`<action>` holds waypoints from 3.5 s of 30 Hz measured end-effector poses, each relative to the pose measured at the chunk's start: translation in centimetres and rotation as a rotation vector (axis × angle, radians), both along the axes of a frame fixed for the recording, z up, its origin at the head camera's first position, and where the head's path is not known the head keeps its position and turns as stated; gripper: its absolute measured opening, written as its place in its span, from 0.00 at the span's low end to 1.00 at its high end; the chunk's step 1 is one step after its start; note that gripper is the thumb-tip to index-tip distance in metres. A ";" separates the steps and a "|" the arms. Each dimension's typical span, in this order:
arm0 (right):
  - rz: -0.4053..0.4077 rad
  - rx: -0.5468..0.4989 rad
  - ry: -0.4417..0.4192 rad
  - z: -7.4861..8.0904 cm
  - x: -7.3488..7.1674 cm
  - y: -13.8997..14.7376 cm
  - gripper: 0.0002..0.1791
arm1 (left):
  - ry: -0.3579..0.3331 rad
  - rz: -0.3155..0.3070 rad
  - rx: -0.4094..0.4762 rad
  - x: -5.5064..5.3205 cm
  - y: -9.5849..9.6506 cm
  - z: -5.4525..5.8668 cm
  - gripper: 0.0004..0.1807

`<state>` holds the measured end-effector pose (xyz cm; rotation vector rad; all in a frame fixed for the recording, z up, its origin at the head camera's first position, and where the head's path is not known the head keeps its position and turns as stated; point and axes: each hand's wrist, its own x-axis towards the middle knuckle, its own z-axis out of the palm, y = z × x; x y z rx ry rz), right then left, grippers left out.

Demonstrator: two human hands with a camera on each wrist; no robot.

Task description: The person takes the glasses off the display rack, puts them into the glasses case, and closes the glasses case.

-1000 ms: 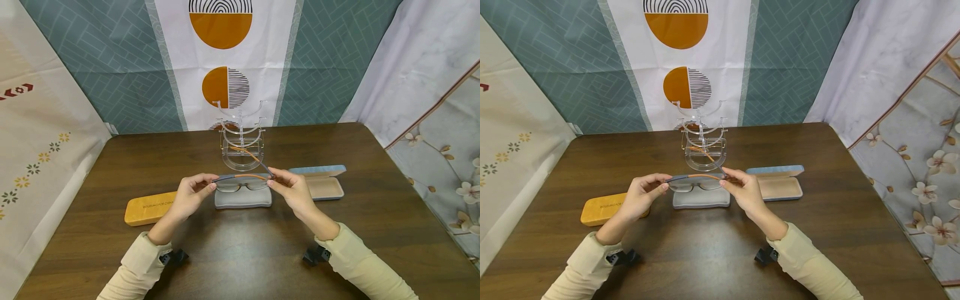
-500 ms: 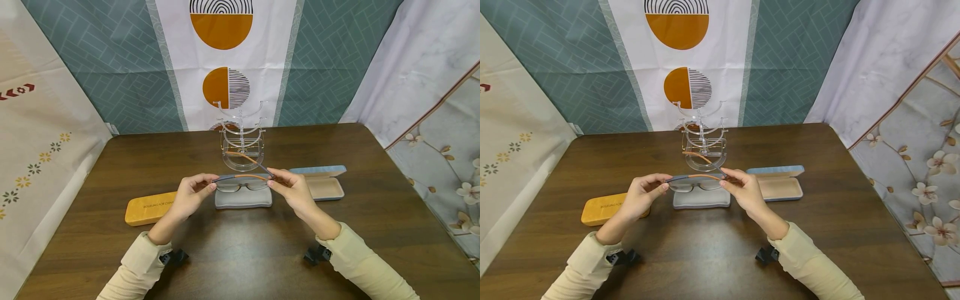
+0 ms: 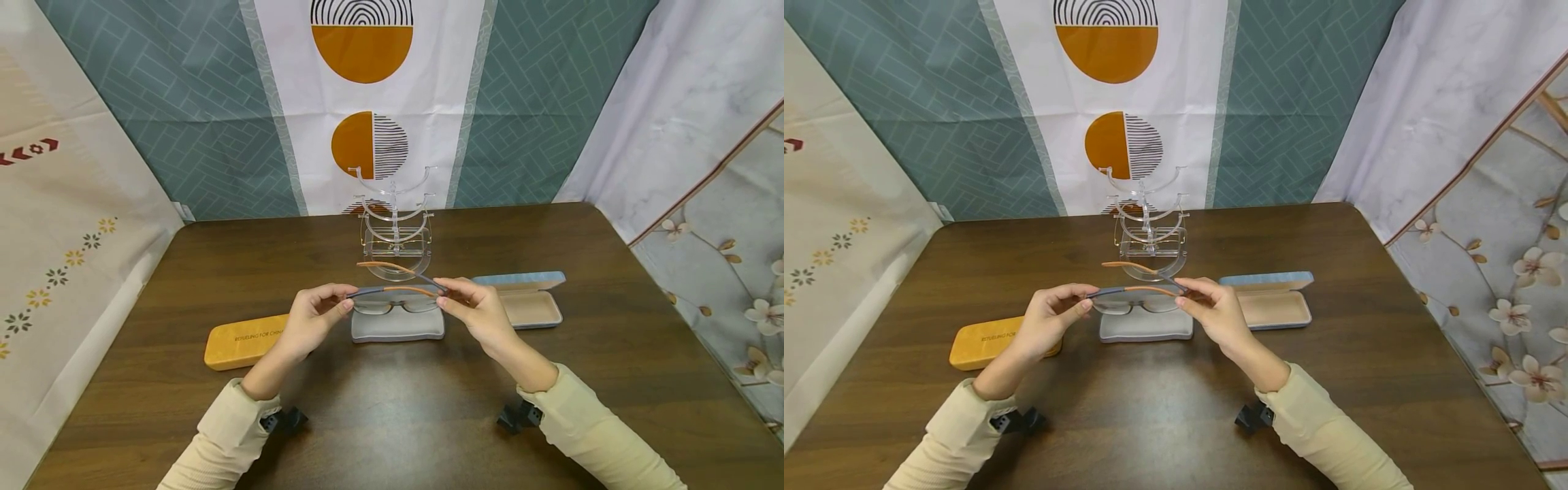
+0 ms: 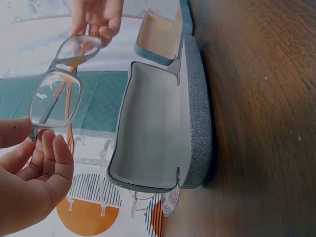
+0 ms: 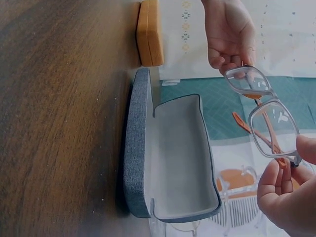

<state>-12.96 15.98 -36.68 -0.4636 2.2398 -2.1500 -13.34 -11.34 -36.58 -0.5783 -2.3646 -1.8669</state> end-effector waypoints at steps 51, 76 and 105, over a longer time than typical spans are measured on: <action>0.050 -0.061 0.006 0.0 0.2 -0.3 0.16 | 0.027 0.060 -0.002 0.3 -0.5 0.1 0.11; 0.021 -0.043 -0.117 -1.0 0.6 0.7 0.16 | -0.054 0.072 -0.021 0.4 0.3 -1.8 0.08; -0.054 0.165 -0.271 -3.8 -0.7 0.7 0.13 | -0.148 0.161 -0.199 -0.3 0.8 -4.0 0.05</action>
